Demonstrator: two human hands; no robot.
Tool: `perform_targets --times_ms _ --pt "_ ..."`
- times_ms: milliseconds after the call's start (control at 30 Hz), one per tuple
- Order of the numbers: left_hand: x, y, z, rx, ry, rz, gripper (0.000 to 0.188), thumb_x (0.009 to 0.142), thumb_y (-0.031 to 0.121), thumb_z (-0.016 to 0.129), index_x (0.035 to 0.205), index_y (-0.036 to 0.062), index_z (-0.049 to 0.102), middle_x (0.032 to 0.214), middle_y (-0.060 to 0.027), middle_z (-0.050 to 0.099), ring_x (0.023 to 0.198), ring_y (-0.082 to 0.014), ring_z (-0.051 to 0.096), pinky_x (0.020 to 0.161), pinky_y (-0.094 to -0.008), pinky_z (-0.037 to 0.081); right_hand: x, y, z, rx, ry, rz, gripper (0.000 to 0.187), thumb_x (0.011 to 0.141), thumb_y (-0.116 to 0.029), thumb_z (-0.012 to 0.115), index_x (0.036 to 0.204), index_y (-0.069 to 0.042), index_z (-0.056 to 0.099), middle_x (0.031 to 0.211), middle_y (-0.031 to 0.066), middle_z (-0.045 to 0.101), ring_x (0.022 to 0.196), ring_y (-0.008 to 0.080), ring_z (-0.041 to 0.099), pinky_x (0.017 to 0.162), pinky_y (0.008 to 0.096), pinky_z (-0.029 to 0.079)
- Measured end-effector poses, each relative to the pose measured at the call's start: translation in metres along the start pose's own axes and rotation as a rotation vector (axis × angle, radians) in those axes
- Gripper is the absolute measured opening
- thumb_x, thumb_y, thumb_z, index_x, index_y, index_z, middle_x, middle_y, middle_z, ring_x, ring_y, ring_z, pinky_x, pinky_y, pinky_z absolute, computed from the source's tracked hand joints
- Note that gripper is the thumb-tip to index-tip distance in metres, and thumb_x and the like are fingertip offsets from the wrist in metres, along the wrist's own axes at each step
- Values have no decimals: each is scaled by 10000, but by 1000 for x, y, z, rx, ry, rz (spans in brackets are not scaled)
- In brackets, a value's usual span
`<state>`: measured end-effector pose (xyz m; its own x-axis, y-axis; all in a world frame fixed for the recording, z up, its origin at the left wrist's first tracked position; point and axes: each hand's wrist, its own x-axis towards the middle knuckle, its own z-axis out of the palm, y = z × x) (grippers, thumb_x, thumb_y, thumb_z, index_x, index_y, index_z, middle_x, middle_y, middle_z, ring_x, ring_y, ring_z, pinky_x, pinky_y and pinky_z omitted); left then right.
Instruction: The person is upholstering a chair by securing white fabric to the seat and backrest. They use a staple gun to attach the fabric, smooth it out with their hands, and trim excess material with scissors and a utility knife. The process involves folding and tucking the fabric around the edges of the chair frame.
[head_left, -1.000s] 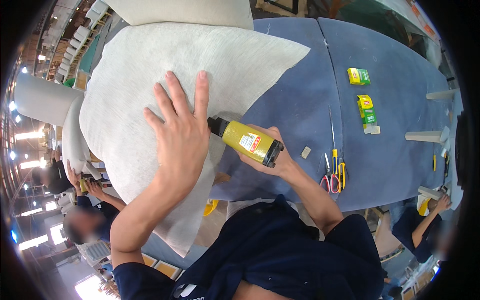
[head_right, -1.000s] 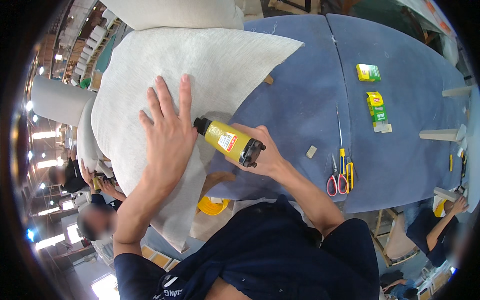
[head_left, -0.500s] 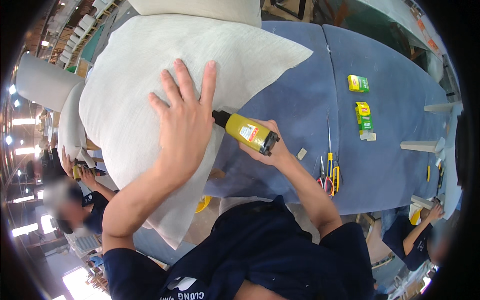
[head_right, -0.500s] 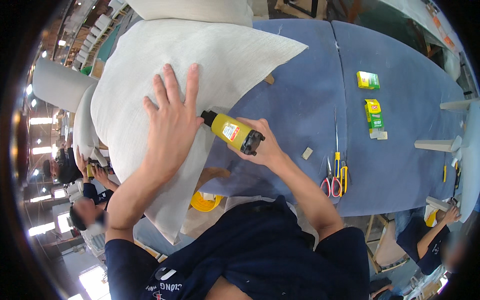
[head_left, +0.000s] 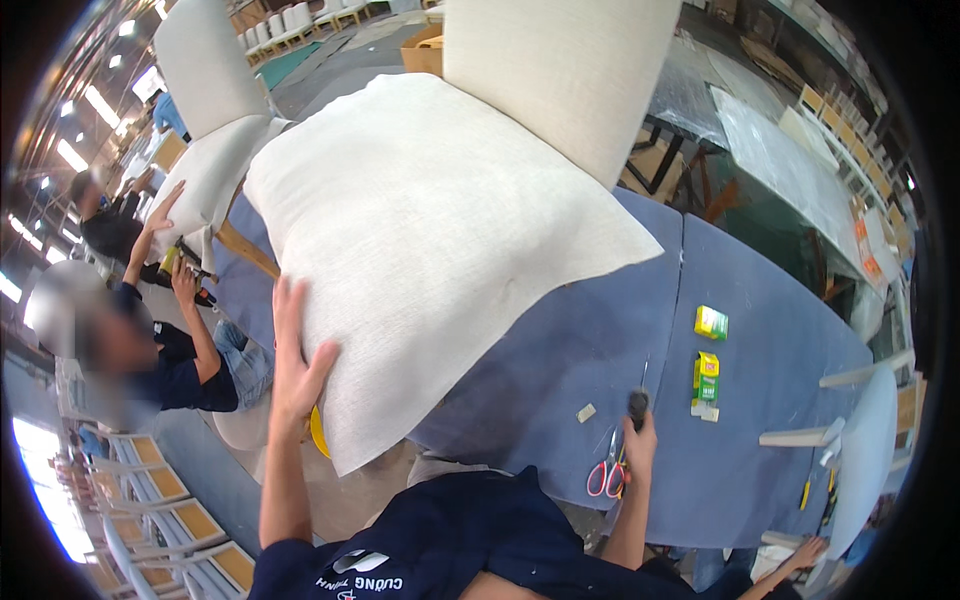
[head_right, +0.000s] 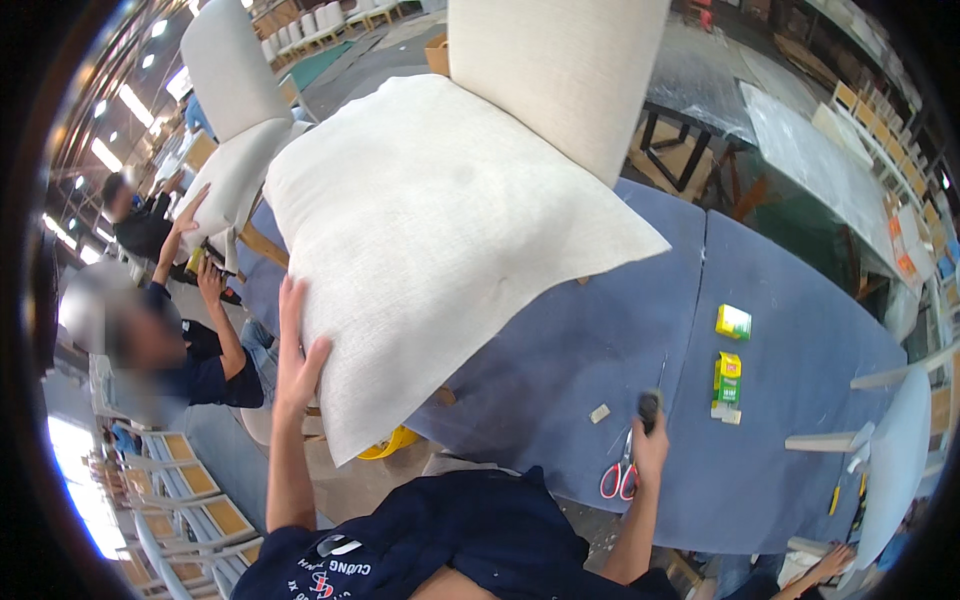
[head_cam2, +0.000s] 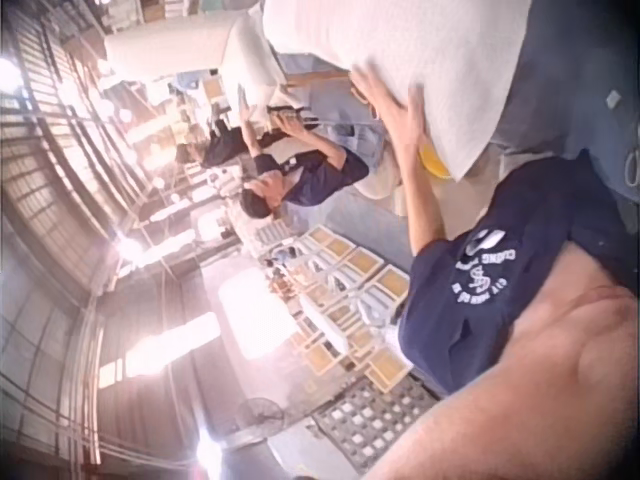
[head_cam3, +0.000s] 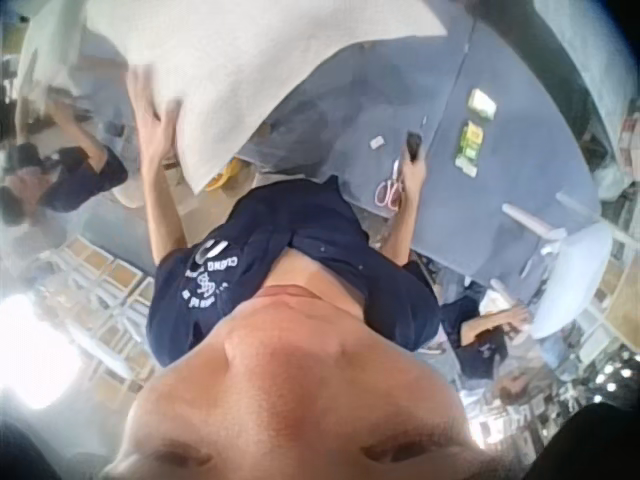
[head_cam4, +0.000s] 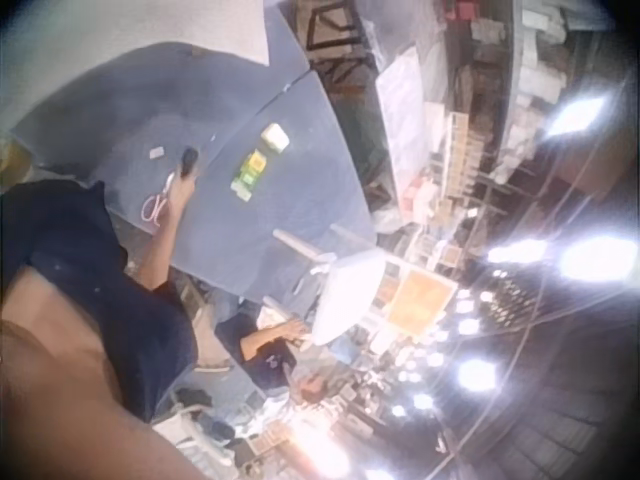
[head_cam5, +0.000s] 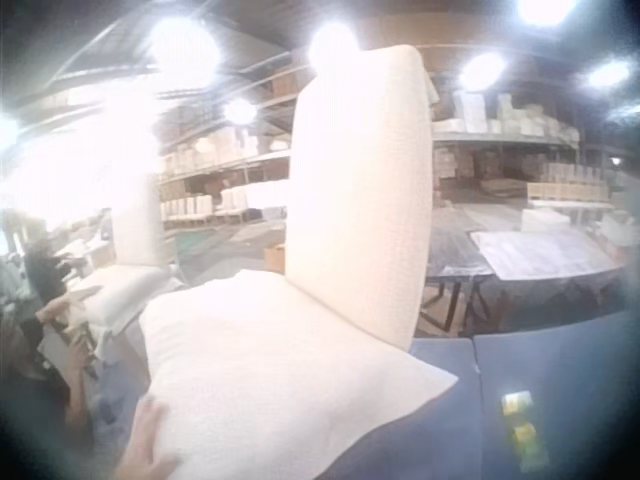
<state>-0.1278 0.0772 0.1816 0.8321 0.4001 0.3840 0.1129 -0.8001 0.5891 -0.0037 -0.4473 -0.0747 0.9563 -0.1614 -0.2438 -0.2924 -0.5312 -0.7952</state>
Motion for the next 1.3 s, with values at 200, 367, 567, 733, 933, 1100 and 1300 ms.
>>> perform_targets --times_ms 200,367,567,733,933,1100,1300 --pt "-57 39 70 -1364 -7 -976 1037 926 848 320 1641 104 210 1624 -214 333 1406 -366 474 1145 -505 431 33 212 -52 -344 356 197 603 910 -321 710 1367 38 551 1349 267 618 1271 409 593 1093 456 435" --pt "-109 63 137 -1299 -545 -747 1002 961 821 318 1587 40 286 1540 -215 445 1441 -322 431 1195 -503 358 69 155 -55 -371 346 -199 424 970 -232 652 1277 58 613 1274 218 653 1186 372 626 1066 447 461" --pt "-94 168 135 -850 -1320 657 858 1019 479 592 1591 -43 222 1653 -309 185 1560 -433 125 1274 -504 106 101 -16 -17 336 -106 -68 359 1027 -211 592 1285 37 619 1252 158 668 1129 276 647 987 378 507" --pt "20 142 30 -879 -1132 605 569 1012 354 644 1472 36 541 1461 -168 588 1395 -368 504 1215 -518 304 65 -86 -58 487 -241 -1 343 1047 -218 571 1286 21 629 1245 146 675 1121 246 650 968 353 514" --pt "183 -21 26 138 -221 59 688 1017 505 540 1495 12 497 1520 -288 477 1467 -378 405 1224 -501 272 46 -153 -120 370 -114 -219 343 1076 -245 531 1288 1 641 1240 133 683 1127 217 650 956 333 519" --pt "253 -87 35 -375 -418 -684 1023 928 780 476 1538 -38 419 1540 -306 441 1449 -376 425 1178 -415 330 52 -215 -131 304 -9 -374 462 1083 -441 491 1290 -56 643 1314 88 661 1174 219 626 1009 385 464" --pt "277 -132 54 -263 -435 -602 1005 917 785 501 1441 -72 537 1378 -290 599 1234 -338 622 1037 -387 467 101 -253 -126 255 -214 -478 542 1100 -465 415 1432 -63 561 1461 115 570 1364 257 531 1102 422 447"
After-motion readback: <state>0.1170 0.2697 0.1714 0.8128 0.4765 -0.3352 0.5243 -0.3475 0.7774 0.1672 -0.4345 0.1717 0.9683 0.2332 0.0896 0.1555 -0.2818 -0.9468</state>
